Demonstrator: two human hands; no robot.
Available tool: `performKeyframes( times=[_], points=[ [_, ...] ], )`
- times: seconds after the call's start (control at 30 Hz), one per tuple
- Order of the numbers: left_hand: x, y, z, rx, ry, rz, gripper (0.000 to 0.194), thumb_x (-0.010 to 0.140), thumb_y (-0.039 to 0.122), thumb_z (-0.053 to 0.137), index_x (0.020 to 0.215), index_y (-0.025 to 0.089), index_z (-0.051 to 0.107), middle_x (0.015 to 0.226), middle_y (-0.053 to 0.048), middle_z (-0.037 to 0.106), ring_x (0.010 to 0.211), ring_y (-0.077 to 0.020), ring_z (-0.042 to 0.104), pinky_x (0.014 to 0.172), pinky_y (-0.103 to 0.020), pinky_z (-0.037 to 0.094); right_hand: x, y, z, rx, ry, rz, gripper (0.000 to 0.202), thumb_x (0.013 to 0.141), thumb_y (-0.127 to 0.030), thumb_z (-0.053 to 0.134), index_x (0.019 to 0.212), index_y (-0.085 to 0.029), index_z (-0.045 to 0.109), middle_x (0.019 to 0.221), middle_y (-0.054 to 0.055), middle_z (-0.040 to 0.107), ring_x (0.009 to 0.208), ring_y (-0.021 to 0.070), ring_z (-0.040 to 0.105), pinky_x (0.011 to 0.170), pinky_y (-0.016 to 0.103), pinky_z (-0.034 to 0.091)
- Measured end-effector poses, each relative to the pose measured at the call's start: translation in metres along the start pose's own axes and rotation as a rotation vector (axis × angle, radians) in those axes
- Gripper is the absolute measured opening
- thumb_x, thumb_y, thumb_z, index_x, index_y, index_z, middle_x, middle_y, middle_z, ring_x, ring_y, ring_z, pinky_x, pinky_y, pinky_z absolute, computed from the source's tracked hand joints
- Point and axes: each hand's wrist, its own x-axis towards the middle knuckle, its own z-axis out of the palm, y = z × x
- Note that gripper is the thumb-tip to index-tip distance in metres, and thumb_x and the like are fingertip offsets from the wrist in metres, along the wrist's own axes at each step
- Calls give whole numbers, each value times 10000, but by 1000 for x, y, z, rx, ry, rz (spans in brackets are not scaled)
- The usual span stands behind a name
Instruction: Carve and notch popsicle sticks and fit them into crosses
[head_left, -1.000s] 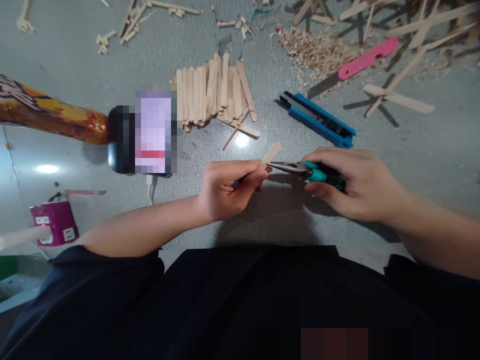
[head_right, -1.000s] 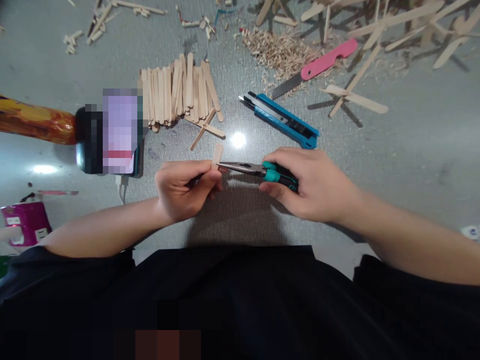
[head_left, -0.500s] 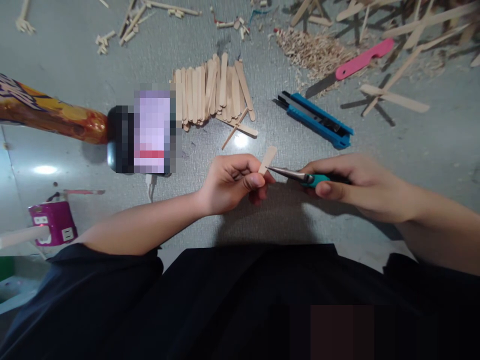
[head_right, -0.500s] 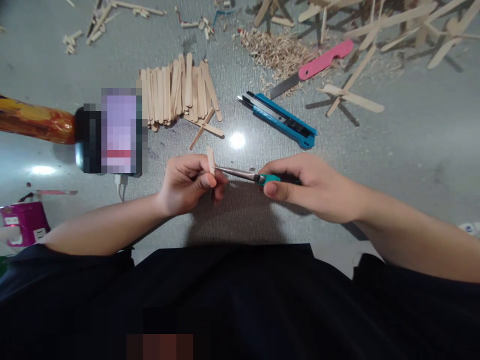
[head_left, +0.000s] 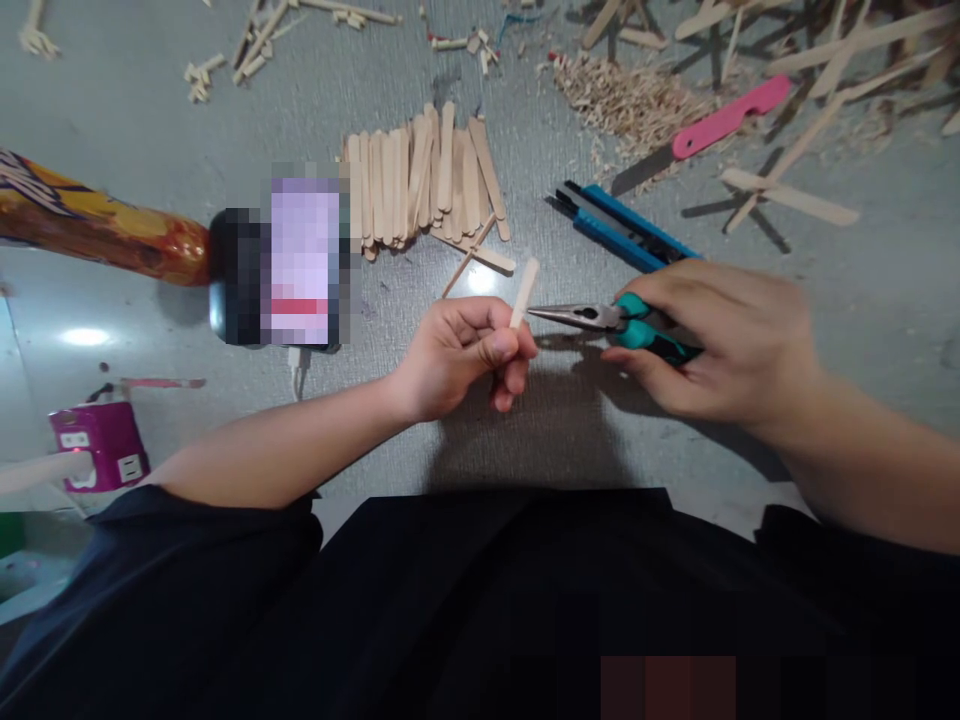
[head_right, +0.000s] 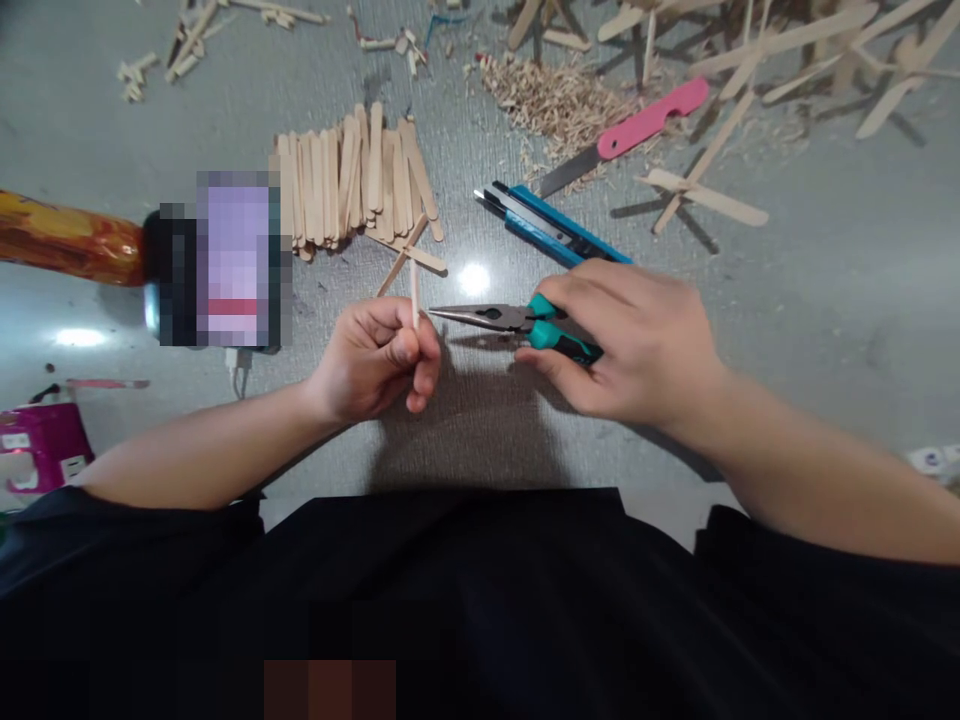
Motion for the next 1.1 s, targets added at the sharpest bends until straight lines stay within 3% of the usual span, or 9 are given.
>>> performKeyframes(
  times=[0.2, 0.33, 0.5, 0.57, 0.7, 1.1],
  points=[
    [-2, 3, 9, 188, 192, 67, 427, 919, 509, 1019, 905, 143, 799, 650, 6, 769, 465, -101, 700, 428, -170, 585, 0, 1, -2, 60, -5, 64, 336, 1001, -441, 880, 1208, -201, 769, 1020, 149, 843, 840, 329, 806, 716, 426, 587],
    [-5, 4, 13, 367, 296, 149, 408, 1004, 540, 934, 951, 147, 841, 650, 6, 766, 459, -69, 664, 424, -145, 543, 0, -6, -7, 127, -113, 130, 301, 1052, -420, 837, 1312, -299, 748, 1130, 125, 860, 957, 364, 839, 792, 489, 652],
    [-6, 2, 11, 455, 271, 272, 275, 1063, 429, 889, 1004, 160, 891, 664, 11, 771, 456, -43, 652, 422, -118, 503, 0, -9, -9, 153, -213, 258, 223, 1128, -417, 717, 1340, -364, 764, 1176, 96, 861, 1053, 383, 845, 914, 572, 675],
    [-6, 2, 11, 467, 261, 284, 242, 1046, 400, 910, 1011, 161, 896, 669, 11, 775, 467, -44, 659, 430, -114, 508, 0, -8, -8, 184, -204, 258, 227, 1118, -453, 731, 1322, -369, 781, 1128, 80, 859, 999, 371, 838, 881, 556, 668],
    [-5, 2, 12, 465, 275, 274, 270, 1056, 422, 898, 994, 160, 887, 655, 15, 761, 458, -39, 647, 430, -112, 502, 1, -8, -7, 213, -184, 223, 215, 1105, -444, 760, 1301, -357, 782, 1075, 65, 855, 913, 342, 824, 803, 509, 644],
    [-5, 3, 12, 462, 263, 213, 358, 998, 511, 946, 985, 157, 889, 653, 6, 765, 467, -53, 655, 422, -117, 503, 1, -10, -9, 252, -228, 280, 199, 1130, -482, 726, 1304, -408, 791, 1087, 46, 856, 954, 357, 835, 831, 541, 641]
  ],
)
